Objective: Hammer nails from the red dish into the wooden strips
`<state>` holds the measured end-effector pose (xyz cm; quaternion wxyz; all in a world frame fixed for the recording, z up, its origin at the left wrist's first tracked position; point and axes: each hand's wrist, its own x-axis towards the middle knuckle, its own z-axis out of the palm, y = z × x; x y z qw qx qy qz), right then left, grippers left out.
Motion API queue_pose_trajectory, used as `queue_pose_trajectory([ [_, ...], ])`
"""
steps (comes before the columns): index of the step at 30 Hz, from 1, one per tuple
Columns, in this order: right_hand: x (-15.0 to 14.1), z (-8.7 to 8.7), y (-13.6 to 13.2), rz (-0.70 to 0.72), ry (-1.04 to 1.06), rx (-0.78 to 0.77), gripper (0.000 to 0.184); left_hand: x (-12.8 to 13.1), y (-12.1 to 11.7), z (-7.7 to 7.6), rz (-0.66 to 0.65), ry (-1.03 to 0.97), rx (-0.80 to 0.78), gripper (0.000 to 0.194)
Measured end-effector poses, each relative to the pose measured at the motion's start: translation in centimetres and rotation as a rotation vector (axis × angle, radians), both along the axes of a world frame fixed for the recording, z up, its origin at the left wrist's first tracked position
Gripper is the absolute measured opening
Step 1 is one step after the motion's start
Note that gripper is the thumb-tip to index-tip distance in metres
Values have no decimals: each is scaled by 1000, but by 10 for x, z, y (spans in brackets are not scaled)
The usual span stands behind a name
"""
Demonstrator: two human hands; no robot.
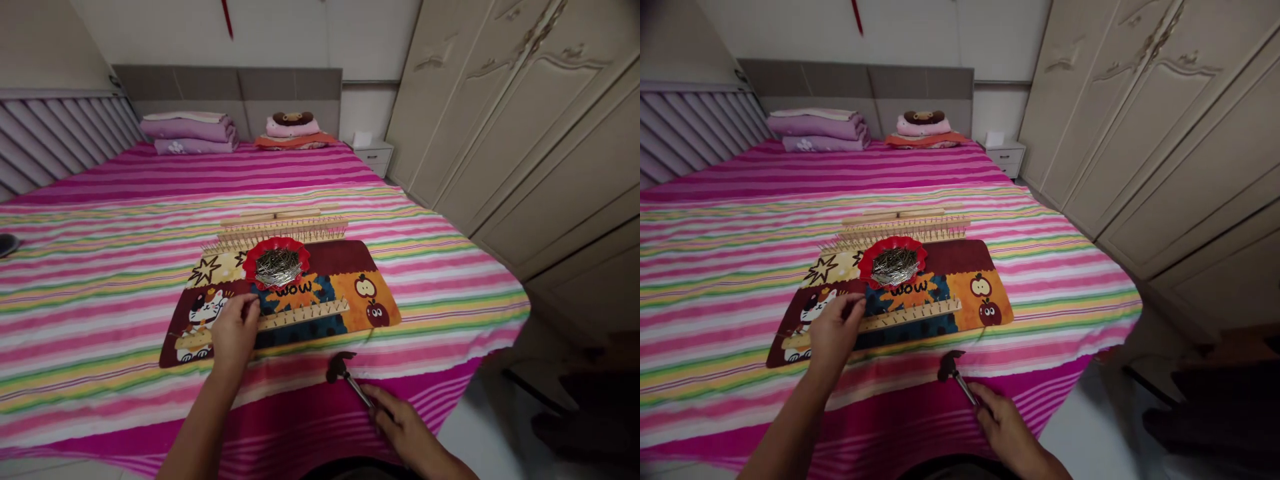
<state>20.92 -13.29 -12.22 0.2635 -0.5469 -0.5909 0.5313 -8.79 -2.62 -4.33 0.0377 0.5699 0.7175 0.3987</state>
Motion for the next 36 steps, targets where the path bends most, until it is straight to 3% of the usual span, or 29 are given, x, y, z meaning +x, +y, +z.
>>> queue_pose_trajectory([
  [4,1,-14,0,-59,69,-86,45,-6,50,16,-20,299,-153,24],
  [8,-1,-19,0,-76,139,-145,49,1,86,15,8,521,-399,23],
  [11,-1,-22,-2,-88,181,-183,50,6,98,14,61,523,-511,19],
  [15,-1,-24,-3,-93,199,-213,52,-2,101,18,40,376,-521,8],
  [17,-1,-25,-2,-95,197,-221,52,-10,96,23,12,174,-485,12],
  [22,-2,-25,0,-110,175,-263,59,-24,63,37,-105,-713,-355,21],
  [24,-1,-25,0,-111,169,-258,61,-23,46,42,-150,-937,-346,27],
  [29,-3,-21,-1,-124,150,-269,63,-16,7,40,-100,-1192,-319,36],
  [36,-5,-11,-3,-151,153,-267,62,-14,-24,-6,-27,-1138,-243,38],
])
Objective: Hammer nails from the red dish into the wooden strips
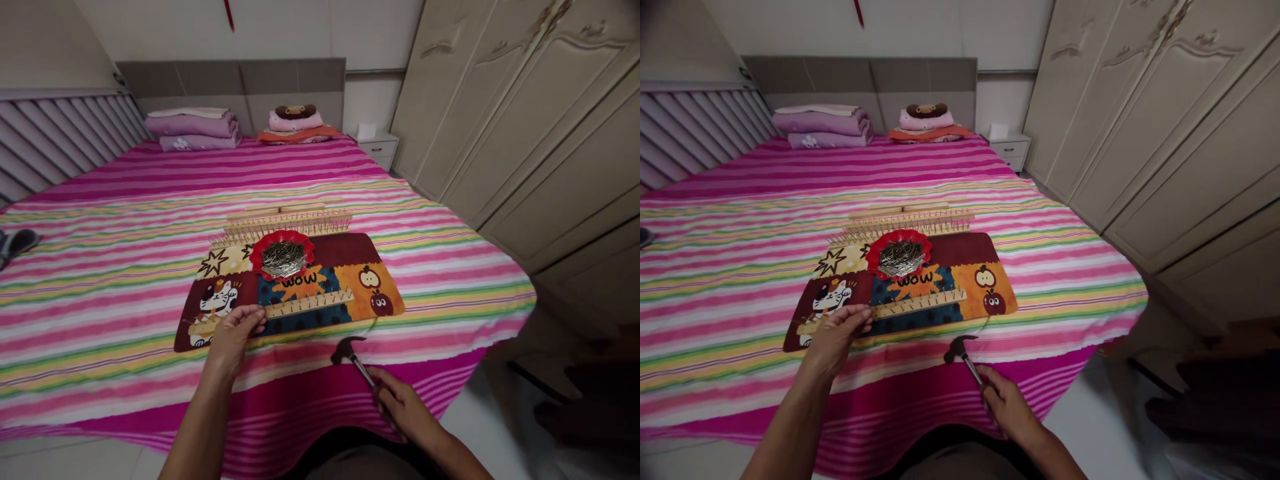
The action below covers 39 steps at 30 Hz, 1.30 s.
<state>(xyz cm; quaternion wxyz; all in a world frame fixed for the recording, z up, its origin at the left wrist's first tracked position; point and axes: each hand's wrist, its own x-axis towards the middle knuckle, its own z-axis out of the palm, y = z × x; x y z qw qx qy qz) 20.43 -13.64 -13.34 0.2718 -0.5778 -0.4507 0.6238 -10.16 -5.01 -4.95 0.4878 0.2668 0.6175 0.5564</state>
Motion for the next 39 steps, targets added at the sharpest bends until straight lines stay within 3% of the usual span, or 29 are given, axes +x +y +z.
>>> queue_pose_trajectory([
  [6,0,-2,-1,5,16,24,56,9,2,-24,57,202,96,38],
  [23,1,-1,-3,53,-64,107,56,14,1,-41,39,603,74,31],
  [26,-1,17,-2,137,-106,238,47,16,-1,-39,43,674,104,27],
  [33,-35,82,21,271,-180,595,41,18,-4,-41,39,677,168,22],
  [39,-76,106,53,348,-225,780,41,18,-5,-49,43,659,167,23],
])
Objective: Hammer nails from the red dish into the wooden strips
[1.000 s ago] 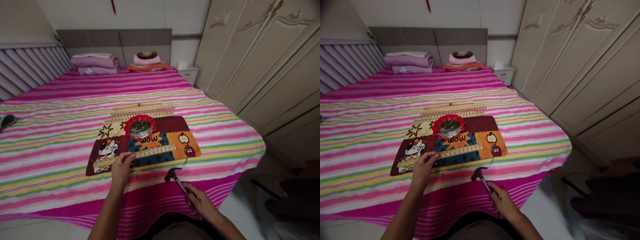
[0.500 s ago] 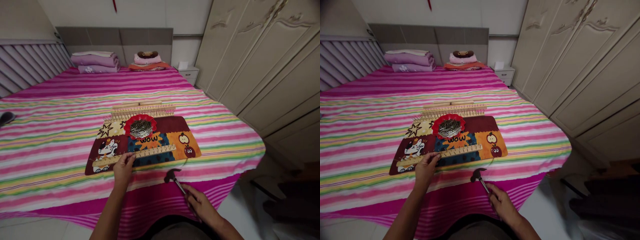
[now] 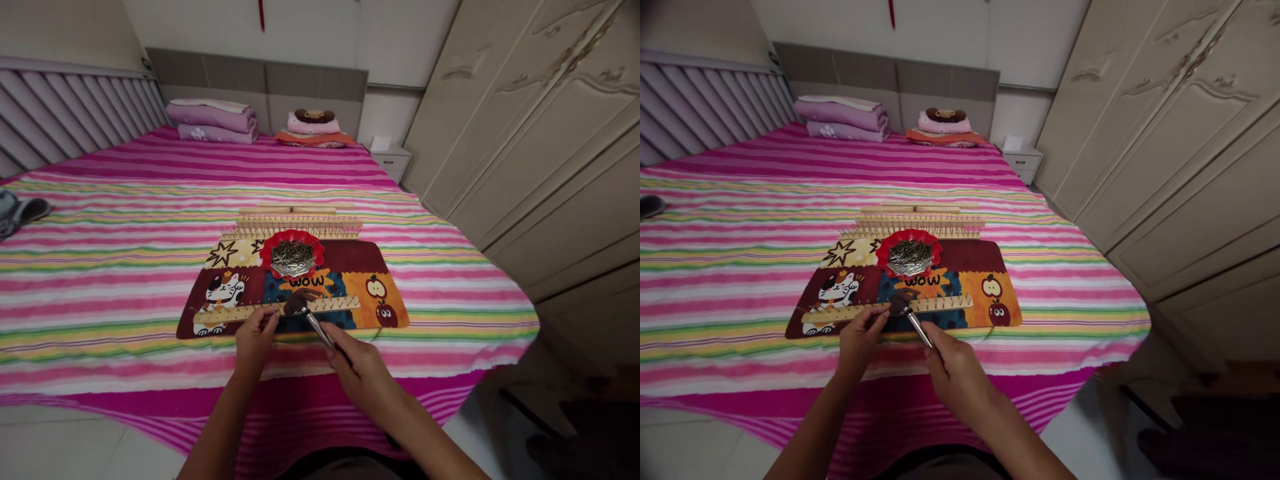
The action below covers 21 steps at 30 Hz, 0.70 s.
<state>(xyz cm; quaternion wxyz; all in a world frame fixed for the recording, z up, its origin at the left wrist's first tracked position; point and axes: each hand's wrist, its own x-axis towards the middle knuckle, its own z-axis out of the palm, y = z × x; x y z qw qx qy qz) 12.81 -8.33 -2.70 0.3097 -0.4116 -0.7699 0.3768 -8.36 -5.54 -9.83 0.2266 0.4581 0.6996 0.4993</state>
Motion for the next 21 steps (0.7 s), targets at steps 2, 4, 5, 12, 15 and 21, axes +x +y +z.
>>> queue_pose_trajectory([
  [2,-10,3,6,43,-39,36,42,1,0,-1,8,-20,7,23],
  [4,-18,5,10,65,-78,78,44,1,0,-1,11,-27,6,22],
  [5,-21,5,11,67,-93,100,45,1,-1,-1,10,-25,3,22],
  [12,-23,6,11,104,-161,117,48,-2,1,-4,3,12,-12,22],
  [15,-10,10,0,69,-79,90,43,2,1,-4,-9,-10,13,22],
  [21,35,-7,-34,49,-40,-187,43,-16,-23,4,93,-41,40,29],
])
